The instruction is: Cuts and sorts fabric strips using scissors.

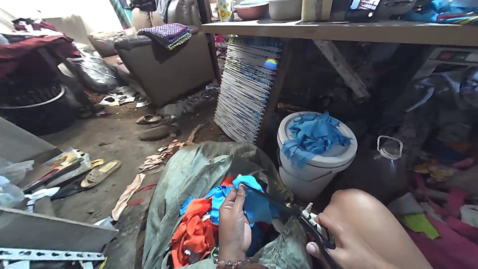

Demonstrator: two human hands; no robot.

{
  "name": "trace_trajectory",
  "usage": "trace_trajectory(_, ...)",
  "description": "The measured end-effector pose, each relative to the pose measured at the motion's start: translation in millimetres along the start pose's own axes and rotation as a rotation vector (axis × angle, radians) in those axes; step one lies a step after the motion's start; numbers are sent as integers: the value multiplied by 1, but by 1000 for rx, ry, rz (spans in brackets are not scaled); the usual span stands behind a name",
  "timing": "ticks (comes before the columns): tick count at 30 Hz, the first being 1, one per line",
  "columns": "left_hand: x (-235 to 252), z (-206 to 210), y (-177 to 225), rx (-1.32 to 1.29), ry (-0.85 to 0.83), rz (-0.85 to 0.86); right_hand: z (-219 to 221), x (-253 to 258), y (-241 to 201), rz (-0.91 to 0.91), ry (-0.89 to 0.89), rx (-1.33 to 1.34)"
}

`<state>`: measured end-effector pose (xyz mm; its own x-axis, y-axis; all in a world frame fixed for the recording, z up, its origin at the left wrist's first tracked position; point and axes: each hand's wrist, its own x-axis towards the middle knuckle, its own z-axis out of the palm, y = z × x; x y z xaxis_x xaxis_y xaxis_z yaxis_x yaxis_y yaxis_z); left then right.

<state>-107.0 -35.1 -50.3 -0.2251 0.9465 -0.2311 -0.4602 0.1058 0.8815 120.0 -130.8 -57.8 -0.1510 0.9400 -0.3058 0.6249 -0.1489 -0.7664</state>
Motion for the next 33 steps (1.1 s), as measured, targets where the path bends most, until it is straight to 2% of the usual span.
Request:
trace_trajectory(5, 1, -3, 0, -16, -21, -18, 1, 0, 5, -40, 40, -22)
trace_trajectory(12, 0, -1, 4, 54, -3, -54, -3, 8, -6, -27, -41, -50)
trace_trajectory(26, 0, -5, 0, -3, -70, -84, 5, 21, -11, -14, -50, -16)
trace_trajectory(30, 3, -8, 0, 12, -45, -97, 2, 18, -5, -20, -115, 69)
trace_trajectory(33, 5, -11, 5, 72, 8, -47, -12, 4, -1, 5, -258, 172)
